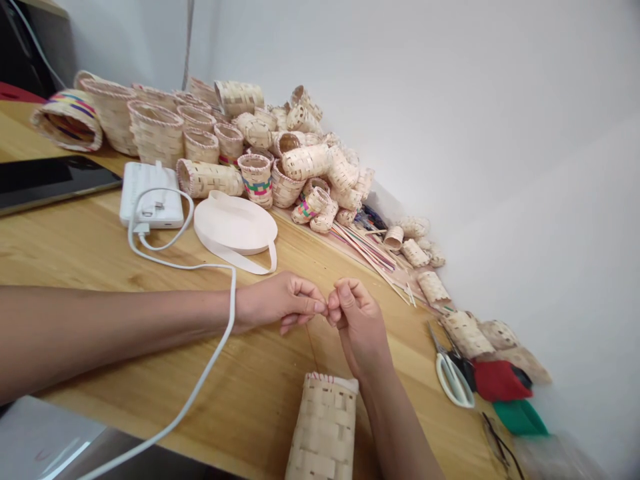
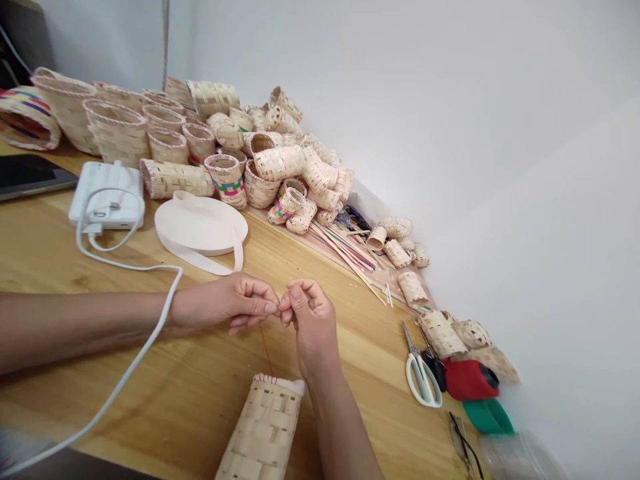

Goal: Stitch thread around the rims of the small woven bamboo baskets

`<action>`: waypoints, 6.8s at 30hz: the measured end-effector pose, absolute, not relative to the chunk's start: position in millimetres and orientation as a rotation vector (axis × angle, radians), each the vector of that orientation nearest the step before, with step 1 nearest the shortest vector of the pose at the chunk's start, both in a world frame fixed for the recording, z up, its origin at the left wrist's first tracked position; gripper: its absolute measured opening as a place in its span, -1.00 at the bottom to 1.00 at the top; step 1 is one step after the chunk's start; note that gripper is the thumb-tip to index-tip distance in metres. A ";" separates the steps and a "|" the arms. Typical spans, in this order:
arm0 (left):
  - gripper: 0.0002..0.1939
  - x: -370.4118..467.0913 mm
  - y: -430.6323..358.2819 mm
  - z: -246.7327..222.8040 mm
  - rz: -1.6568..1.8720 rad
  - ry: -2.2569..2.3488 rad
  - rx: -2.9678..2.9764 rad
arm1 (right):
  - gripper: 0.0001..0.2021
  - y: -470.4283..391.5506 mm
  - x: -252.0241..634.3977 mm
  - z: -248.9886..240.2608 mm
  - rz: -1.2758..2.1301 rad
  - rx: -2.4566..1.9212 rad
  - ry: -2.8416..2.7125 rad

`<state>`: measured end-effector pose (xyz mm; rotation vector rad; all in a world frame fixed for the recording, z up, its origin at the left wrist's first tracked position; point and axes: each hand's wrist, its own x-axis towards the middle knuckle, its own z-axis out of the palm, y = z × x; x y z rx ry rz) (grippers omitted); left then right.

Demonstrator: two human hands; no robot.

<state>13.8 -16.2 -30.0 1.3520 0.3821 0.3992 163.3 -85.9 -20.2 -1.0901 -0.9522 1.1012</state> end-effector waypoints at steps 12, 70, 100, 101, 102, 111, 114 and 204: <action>-0.67 15.2 -14.1 -35.8 0.437 0.423 1.324 | -0.79 -84.3 178.7 -19.2 1.028 -1.232 -1.003; -0.59 18.4 -47.2 -40.4 0.397 0.229 2.013 | -0.71 -93.8 179.6 11.8 0.794 -0.755 -0.835; -0.78 -10.7 -12.3 6.5 0.895 0.303 2.531 | -0.92 -114.2 184.6 21.9 0.225 -1.319 -1.957; -0.79 -11.1 -11.3 6.2 0.880 0.325 2.511 | -0.94 -113.3 185.4 21.6 0.240 -1.348 -1.947; -0.80 -11.6 -10.3 6.2 0.871 0.343 2.494 | -0.95 -112.7 186.3 21.3 0.261 -1.370 -1.943; -0.86 -9.6 -9.1 7.2 0.864 0.184 2.440 | -0.95 -116.1 190.8 23.0 0.324 -1.435 -1.971; -0.87 -8.9 -7.9 7.5 0.862 0.177 2.365 | -0.95 -117.2 190.5 24.8 0.282 -1.405 -1.981; -0.82 -7.7 -0.8 11.5 0.642 0.112 2.061 | -0.88 -107.9 186.7 17.8 0.142 -1.286 -1.906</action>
